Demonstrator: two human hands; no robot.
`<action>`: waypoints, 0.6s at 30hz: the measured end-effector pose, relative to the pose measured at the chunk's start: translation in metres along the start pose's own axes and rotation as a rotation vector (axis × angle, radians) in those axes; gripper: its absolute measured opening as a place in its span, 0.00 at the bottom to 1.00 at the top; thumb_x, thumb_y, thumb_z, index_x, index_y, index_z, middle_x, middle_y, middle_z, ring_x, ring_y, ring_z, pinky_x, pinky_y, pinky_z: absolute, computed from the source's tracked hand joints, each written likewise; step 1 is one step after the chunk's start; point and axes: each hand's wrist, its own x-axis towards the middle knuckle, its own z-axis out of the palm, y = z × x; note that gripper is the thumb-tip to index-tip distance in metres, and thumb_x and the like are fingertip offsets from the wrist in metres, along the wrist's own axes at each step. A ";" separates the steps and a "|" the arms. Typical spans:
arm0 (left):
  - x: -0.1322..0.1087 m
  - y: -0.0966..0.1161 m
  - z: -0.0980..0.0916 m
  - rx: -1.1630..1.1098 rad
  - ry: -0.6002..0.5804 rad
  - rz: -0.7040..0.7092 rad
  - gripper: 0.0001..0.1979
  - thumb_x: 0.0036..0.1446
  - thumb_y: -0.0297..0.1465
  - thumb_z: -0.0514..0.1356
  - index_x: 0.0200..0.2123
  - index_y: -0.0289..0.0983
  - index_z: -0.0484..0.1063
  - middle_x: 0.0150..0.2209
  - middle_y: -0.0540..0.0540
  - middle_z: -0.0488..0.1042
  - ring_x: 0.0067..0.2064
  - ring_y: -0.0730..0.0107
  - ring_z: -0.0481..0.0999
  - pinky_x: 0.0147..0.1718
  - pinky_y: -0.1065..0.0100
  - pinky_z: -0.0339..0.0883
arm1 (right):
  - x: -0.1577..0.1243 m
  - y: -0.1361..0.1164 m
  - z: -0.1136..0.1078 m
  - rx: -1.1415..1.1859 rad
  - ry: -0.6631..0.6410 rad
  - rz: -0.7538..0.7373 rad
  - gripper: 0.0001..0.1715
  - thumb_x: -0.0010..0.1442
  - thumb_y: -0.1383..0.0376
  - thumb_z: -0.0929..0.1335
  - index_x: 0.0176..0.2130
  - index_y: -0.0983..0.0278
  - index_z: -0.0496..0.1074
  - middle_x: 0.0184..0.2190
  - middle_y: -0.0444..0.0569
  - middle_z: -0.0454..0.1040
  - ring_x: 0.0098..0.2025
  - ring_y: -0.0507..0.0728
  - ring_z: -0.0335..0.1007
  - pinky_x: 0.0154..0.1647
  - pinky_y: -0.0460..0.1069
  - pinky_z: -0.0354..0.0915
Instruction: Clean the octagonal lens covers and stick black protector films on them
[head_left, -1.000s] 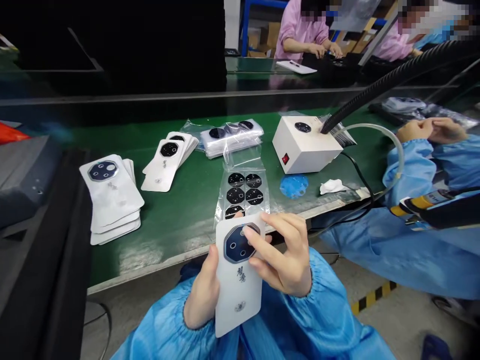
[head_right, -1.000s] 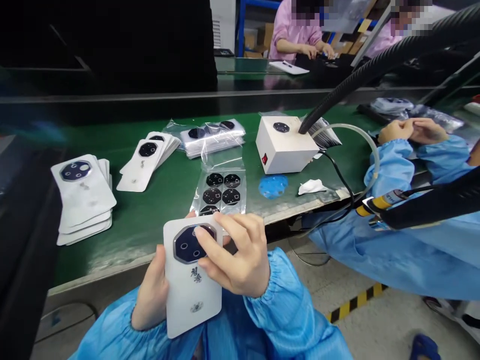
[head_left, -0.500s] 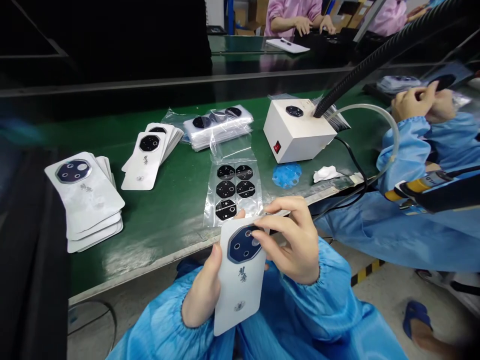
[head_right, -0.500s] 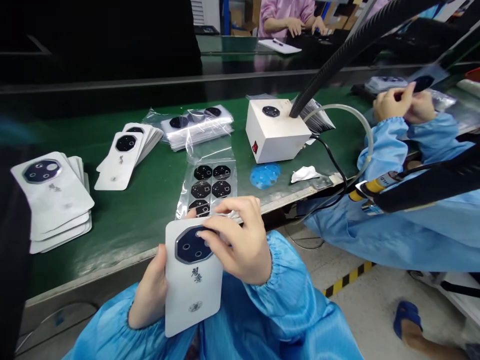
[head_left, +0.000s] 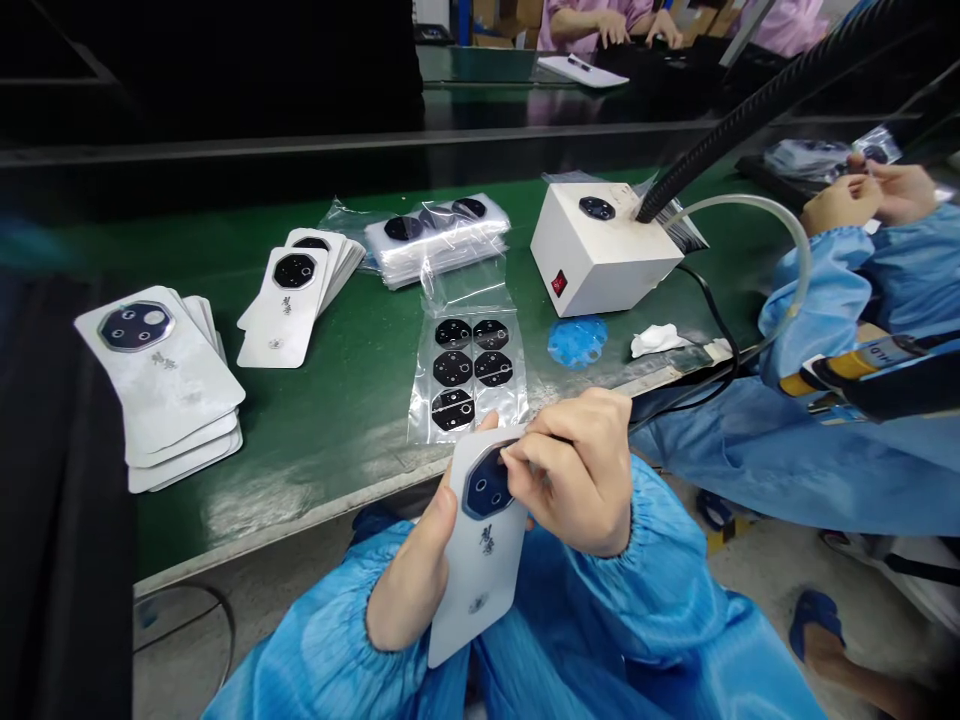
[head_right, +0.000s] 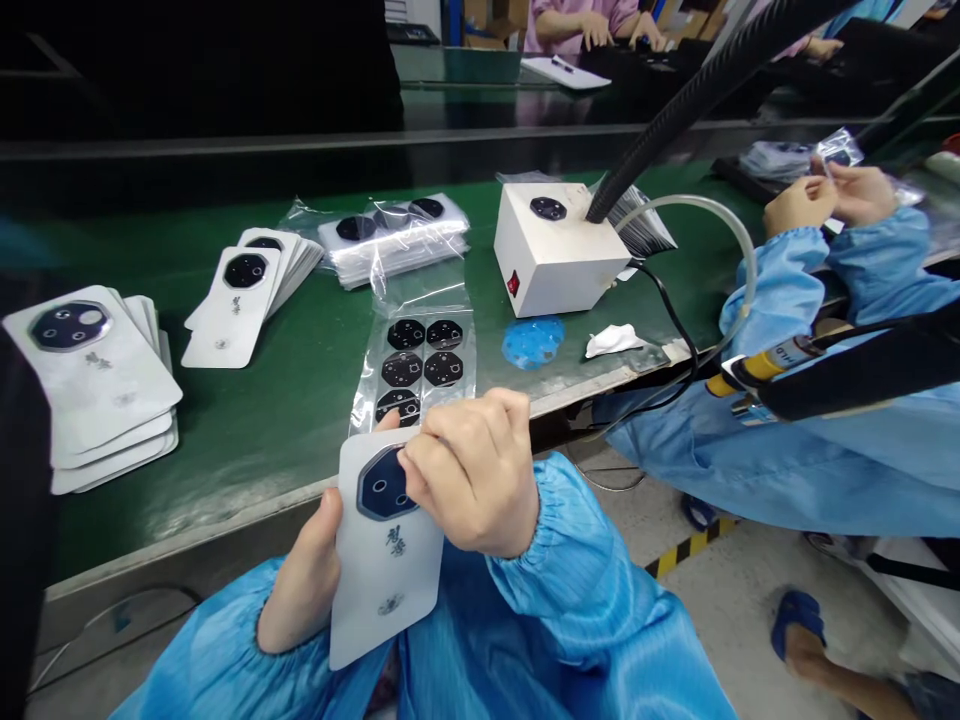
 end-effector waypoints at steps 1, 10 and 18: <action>0.000 0.000 0.001 -0.033 0.015 -0.016 0.39 0.51 0.50 0.58 0.63 0.43 0.52 0.55 0.46 0.69 0.58 0.51 0.63 0.59 0.55 0.53 | 0.000 0.000 0.001 -0.017 0.001 -0.026 0.05 0.57 0.71 0.65 0.29 0.66 0.66 0.29 0.47 0.67 0.33 0.54 0.63 0.34 0.54 0.59; -0.002 -0.003 0.004 -0.188 0.024 0.018 0.36 0.52 0.46 0.60 0.62 0.51 0.51 0.57 0.53 0.66 0.59 0.53 0.62 0.60 0.58 0.51 | 0.000 -0.001 0.000 -0.048 0.000 -0.141 0.04 0.55 0.74 0.65 0.28 0.68 0.67 0.29 0.49 0.67 0.33 0.54 0.61 0.32 0.53 0.61; 0.008 -0.012 -0.010 -0.338 -0.186 0.134 0.22 0.58 0.44 0.53 0.55 0.50 0.66 0.51 0.55 0.73 0.55 0.65 0.68 0.59 0.65 0.53 | -0.005 -0.005 -0.002 0.022 -0.046 -0.158 0.03 0.53 0.75 0.66 0.29 0.69 0.68 0.30 0.49 0.67 0.34 0.54 0.61 0.33 0.53 0.64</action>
